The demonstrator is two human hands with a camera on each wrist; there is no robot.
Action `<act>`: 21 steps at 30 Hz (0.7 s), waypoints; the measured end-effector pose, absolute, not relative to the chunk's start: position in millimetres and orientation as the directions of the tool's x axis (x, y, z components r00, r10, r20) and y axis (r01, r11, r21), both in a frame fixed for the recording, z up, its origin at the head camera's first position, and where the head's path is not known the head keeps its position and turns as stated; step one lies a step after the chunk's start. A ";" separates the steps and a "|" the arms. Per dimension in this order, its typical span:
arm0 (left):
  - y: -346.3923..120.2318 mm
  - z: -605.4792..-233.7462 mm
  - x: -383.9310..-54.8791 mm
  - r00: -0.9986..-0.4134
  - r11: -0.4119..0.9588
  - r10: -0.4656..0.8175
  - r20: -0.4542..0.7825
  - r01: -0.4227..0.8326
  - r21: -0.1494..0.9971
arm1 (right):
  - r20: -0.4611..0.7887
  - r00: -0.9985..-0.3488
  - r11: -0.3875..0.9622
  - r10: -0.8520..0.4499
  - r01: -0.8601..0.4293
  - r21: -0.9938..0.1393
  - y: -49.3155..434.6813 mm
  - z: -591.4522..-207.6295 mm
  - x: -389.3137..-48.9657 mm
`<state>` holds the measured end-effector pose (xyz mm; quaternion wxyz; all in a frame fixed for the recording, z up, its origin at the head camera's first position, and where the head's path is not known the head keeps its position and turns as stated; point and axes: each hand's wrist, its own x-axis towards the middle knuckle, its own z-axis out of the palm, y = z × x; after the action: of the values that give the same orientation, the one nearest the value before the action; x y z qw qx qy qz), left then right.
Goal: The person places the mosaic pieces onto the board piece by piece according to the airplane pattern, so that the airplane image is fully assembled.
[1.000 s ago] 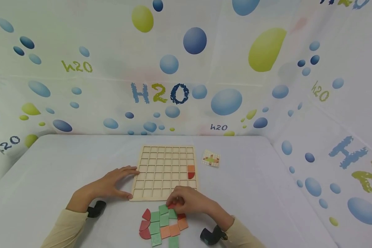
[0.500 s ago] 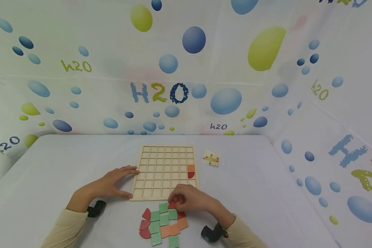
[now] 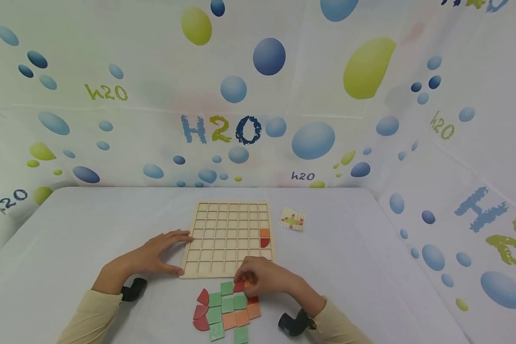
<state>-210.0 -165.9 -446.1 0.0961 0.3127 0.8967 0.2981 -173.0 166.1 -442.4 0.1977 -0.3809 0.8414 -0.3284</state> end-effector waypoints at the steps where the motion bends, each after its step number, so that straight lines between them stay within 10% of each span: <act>1: -166.0 -446.5 -210.4 -0.786 0.626 0.618 0.013 0.502 0.596 | -0.084 -0.637 0.500 -0.767 -0.510 -0.700 165.7 -442.5 -172.9; 21: -166.2 -445.1 -209.6 -0.784 0.612 0.620 0.021 0.500 0.613 | 0.089 -0.678 0.423 -0.730 -0.550 -0.720 164.8 -446.0 -172.5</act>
<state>-209.6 -166.2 -445.1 0.0968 0.3137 0.8925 0.3092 -172.5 164.8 -446.0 0.1193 -0.3832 0.8351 -0.3763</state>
